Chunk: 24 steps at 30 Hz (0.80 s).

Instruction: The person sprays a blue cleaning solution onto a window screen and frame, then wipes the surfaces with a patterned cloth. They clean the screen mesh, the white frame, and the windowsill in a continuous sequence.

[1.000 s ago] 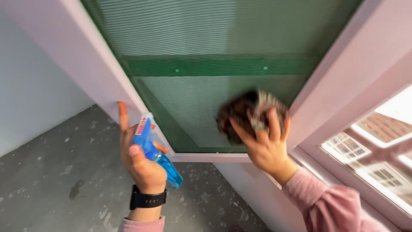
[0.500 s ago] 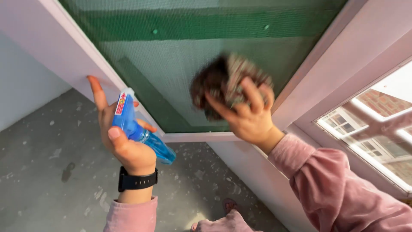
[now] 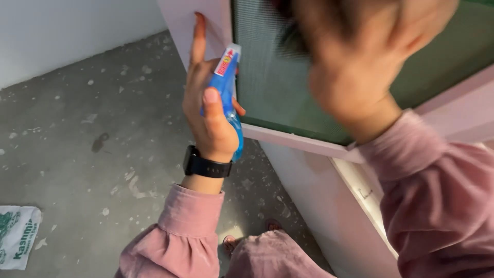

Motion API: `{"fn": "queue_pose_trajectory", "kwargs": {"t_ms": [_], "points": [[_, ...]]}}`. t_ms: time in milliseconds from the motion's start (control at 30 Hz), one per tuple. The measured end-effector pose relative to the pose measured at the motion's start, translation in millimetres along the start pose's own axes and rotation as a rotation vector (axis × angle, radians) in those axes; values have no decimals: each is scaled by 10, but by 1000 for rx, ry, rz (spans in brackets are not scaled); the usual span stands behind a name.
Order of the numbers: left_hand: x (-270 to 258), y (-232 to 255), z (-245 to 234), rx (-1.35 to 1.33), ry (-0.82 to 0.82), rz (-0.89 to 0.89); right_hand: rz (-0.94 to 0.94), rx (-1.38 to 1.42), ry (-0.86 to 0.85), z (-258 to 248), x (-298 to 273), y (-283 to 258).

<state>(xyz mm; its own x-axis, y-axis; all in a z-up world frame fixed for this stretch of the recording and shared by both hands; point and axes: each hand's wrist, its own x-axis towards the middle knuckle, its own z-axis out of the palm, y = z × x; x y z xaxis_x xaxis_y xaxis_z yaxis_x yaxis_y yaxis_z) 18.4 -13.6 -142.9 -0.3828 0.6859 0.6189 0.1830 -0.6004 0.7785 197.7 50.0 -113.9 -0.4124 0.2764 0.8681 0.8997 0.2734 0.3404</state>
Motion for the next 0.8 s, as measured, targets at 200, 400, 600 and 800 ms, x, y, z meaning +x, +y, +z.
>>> {"fn": "queue_pose_trajectory", "kwargs": {"t_ms": [200,400,600,800], "points": [[24,-87,-21,57,-39,74,-524,275,-151,654,-1196,-562],[11,-50,25,47,-40,48,-734,388,-357,888,-1962,-626],[-61,-114,114,75,-6,69,-733,338,-415,640,-2331,-99],[-87,-173,162,35,42,68,-310,80,-431,183,-2173,363]]}}
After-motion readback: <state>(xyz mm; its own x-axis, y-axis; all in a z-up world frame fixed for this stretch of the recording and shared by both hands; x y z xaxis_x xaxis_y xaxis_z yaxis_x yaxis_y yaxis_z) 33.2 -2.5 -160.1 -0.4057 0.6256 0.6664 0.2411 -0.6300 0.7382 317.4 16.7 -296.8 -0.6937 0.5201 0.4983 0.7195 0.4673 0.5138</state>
